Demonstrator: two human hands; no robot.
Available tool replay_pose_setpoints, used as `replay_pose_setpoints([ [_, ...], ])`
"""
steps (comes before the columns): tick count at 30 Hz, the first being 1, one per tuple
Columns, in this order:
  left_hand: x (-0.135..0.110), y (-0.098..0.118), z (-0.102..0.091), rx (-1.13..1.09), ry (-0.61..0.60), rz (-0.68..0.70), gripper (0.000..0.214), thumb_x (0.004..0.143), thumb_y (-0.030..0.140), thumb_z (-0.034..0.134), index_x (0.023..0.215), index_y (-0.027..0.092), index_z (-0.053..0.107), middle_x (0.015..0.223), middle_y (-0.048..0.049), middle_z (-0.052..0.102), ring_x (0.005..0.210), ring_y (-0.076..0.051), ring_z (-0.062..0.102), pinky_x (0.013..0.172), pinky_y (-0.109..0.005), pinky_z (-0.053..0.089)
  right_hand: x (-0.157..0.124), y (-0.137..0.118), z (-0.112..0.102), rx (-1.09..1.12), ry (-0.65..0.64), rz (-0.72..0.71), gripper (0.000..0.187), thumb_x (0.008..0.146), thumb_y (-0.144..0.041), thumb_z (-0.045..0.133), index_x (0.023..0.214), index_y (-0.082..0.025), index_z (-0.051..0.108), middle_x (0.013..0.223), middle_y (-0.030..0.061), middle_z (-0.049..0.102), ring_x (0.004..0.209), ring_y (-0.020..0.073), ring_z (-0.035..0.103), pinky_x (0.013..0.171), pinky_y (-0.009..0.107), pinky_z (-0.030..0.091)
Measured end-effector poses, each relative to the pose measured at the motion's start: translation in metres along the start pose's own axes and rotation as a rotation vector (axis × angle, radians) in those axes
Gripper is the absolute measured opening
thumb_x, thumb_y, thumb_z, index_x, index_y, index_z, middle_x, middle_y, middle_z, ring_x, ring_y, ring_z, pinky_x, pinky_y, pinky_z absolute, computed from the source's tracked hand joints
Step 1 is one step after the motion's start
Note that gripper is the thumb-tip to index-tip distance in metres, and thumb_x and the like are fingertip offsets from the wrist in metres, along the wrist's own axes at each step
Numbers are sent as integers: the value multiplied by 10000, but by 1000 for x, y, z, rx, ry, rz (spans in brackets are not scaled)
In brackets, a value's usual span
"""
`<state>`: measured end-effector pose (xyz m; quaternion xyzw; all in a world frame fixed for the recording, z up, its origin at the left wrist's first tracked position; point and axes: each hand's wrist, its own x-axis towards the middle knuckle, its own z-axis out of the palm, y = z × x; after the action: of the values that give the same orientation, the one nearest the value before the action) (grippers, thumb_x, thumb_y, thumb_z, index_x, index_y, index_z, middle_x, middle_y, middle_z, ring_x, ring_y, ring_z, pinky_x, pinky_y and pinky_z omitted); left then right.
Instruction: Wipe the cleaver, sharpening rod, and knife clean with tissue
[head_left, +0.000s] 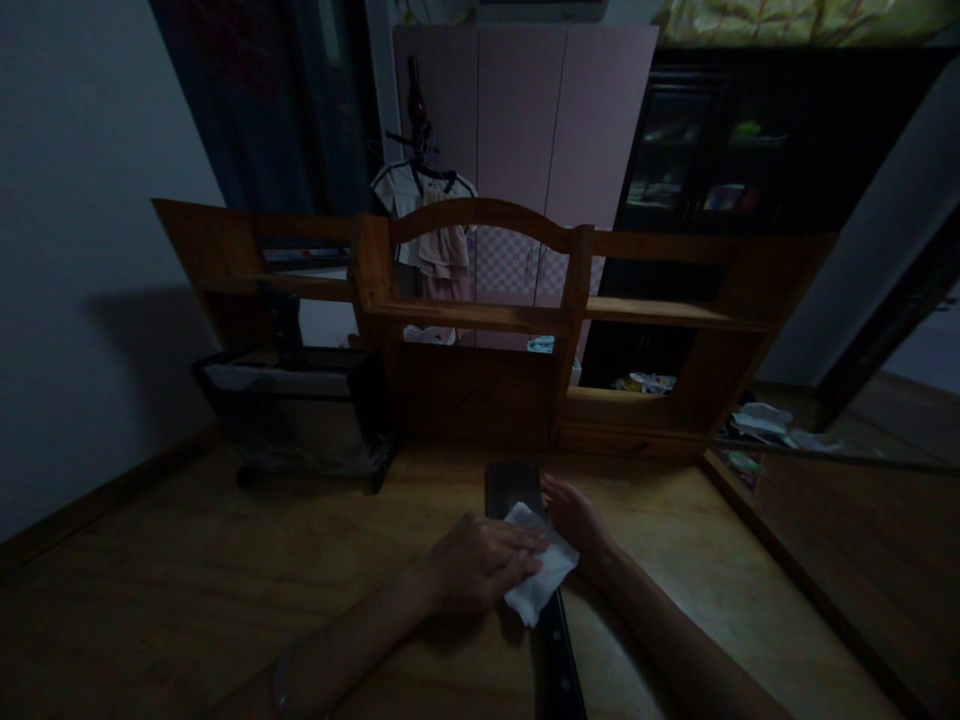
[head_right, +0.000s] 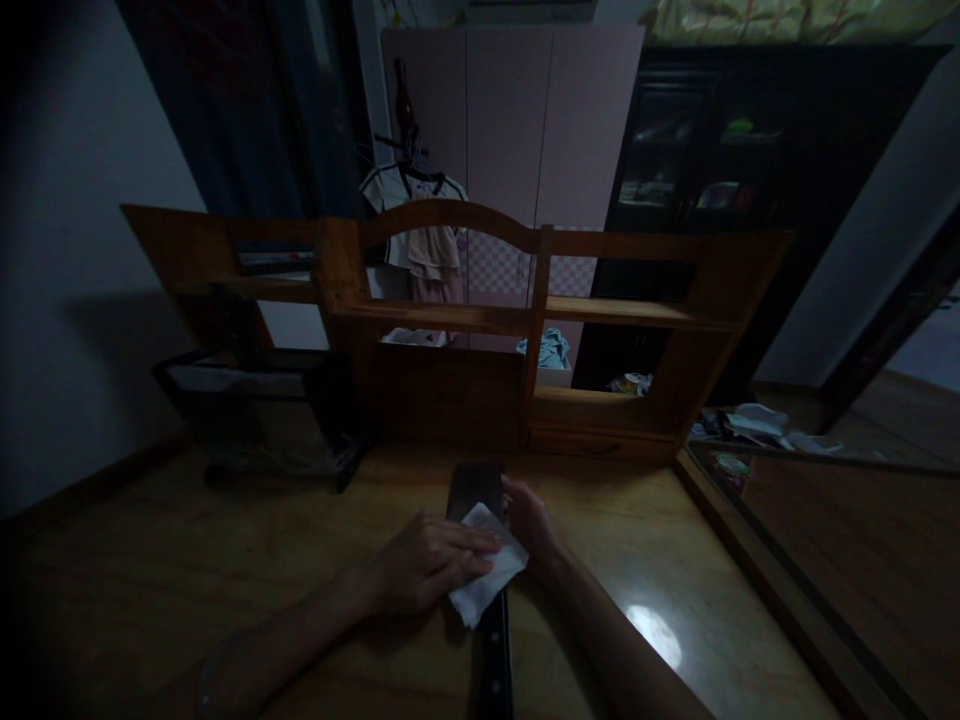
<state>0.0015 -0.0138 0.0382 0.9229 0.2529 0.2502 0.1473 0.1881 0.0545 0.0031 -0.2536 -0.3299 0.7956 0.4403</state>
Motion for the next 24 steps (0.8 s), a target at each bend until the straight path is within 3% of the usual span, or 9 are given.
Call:
replay_pose_setpoints([
  [5, -2, -8, 5, 121, 128, -19, 307, 937, 191, 406, 831, 157, 692, 948, -38, 704, 828, -137, 657, 747, -231, 473, -5, -1, 7, 36, -11, 23, 184, 756, -342, 667, 832, -175, 682, 698, 11, 690, 618, 159, 612, 631, 264, 457],
  [9, -2, -21, 11, 304, 165, -38, 336, 898, 178, 469, 602, 148, 626, 690, -29, 623, 638, -117, 583, 597, -224, 413, -4, 1, 5, 36, -17, 45, 205, 781, -350, 649, 855, -161, 675, 717, 26, 695, 596, 154, 608, 617, 264, 458],
  [13, -3, -28, 16, 372, 173, -41, 369, 898, 154, 468, 551, 153, 593, 617, -19, 576, 588, -109, 544, 560, -229, 376, -2, 2, 1, 47, -22, 28, 191, 787, -346, 648, 846, -167, 677, 780, 38, 713, 667, 167, 632, 702, 283, 474],
  [19, -1, -19, 13, 213, 217, -90, 370, 946, 192, 413, 662, 147, 647, 681, -36, 617, 657, -117, 590, 650, -233, 441, -4, 2, 5, 23, -8, 34, 220, 754, -355, 668, 856, -161, 686, 769, 41, 715, 646, 172, 636, 657, 279, 471],
  [22, 1, -10, 8, 73, 185, -131, 315, 970, 216, 387, 939, 164, 696, 989, -55, 683, 920, -137, 633, 835, -251, 476, -5, 1, 5, 26, 4, 36, 218, 751, -354, 671, 856, -164, 693, 782, 39, 720, 637, 166, 637, 636, 269, 472],
  [24, 2, -6, 6, 53, 111, -120, 308, 971, 242, 400, 1178, 209, 625, 1243, -44, 606, 1146, -157, 555, 981, -292, 430, -7, 1, 4, 19, 12, 37, 216, 734, -370, 687, 819, -172, 697, 752, 31, 718, 605, 158, 630, 609, 258, 468],
])
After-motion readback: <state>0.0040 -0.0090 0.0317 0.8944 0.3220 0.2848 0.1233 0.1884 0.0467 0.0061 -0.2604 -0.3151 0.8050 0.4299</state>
